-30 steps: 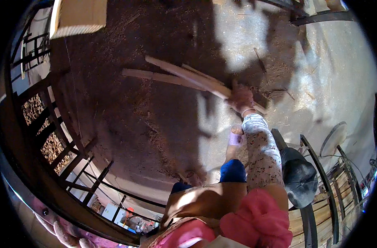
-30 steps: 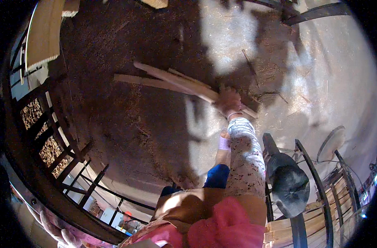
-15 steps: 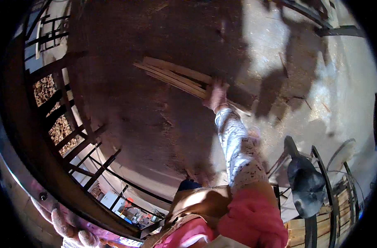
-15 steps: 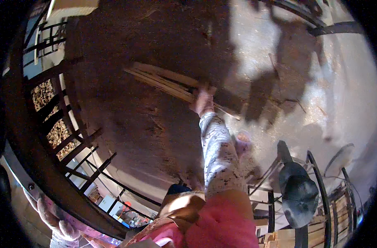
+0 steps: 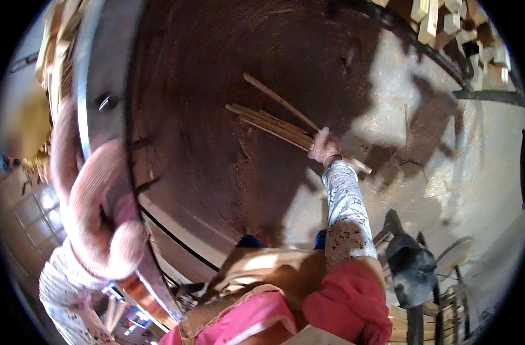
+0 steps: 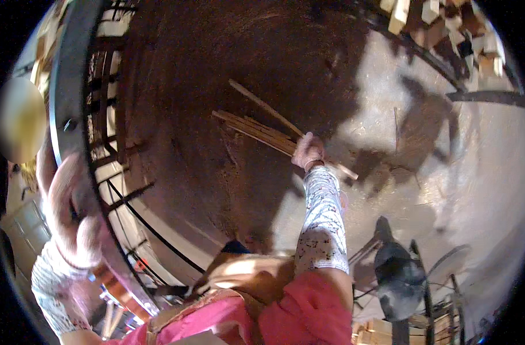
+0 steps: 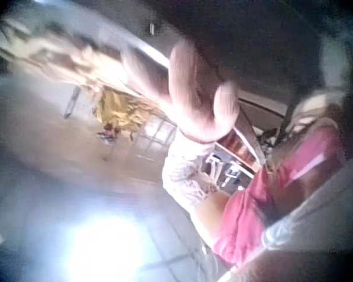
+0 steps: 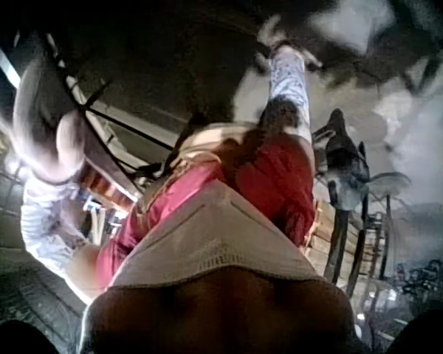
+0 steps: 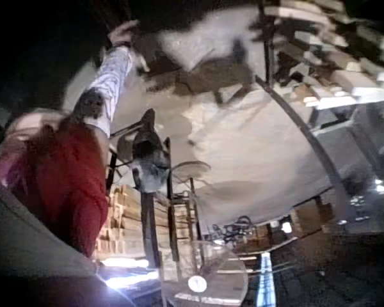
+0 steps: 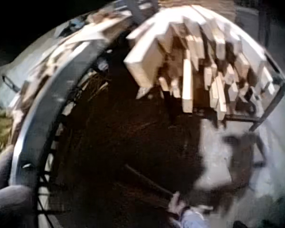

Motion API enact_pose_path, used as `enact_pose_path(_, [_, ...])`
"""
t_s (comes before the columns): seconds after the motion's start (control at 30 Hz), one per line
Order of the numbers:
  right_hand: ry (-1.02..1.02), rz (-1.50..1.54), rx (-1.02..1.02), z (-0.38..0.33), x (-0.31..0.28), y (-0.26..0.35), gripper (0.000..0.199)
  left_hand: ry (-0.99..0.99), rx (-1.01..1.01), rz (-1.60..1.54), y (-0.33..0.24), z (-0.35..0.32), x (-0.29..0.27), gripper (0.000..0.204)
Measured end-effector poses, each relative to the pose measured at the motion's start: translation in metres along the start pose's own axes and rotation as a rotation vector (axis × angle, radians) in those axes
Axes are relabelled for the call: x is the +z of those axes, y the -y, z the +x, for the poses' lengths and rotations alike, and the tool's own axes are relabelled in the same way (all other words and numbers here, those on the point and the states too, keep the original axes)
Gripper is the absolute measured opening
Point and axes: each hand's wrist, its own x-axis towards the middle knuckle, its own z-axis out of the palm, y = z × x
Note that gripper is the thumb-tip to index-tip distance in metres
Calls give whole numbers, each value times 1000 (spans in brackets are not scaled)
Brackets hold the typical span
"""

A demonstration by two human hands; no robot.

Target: The person gathers and stacks thin wooden planks on a metal table, aligning them into neat piles. They repeatedly pick up planks from a disorganized pile, arrange them, and move the stacks to a different location on the table or floor.

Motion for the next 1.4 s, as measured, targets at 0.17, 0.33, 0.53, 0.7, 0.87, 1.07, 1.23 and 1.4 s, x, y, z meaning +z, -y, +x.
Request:
enact_pose_path(0.17, [118,-405,-118,-87,-94,6,60,-83,59,11,-6,1,0,65])
enact_pose_path(0.33, [157,-743,-184,-241,-288,0,54,-203,11,-77,-11,-14,11,53])
enact_pose_path(0.53, [122,-1079,-396,-454,-552,42,40,-290,-118,-167,-13,-24,23,57])
enact_pose_path(0.7, [-69,-1163,-550,-607,-667,105,57,-188,-250,-236,-31,-26,-9,58])
enact_pose_path(0.87, [-290,-838,-472,-644,-653,169,71,-437,-678,-699,-44,-119,-66,55])
enact_pose_path(1.07, [-471,-619,-521,-547,-468,315,86,-1027,-1307,-502,-49,-400,-39,51])
enact_pose_path(1.23, [-438,-728,-544,-433,-327,498,85,-565,-1951,-303,-103,-568,9,90])
enact_pose_path(1.4, [-320,-881,-479,-387,-185,593,81,-267,-2004,-747,-136,-588,50,89])
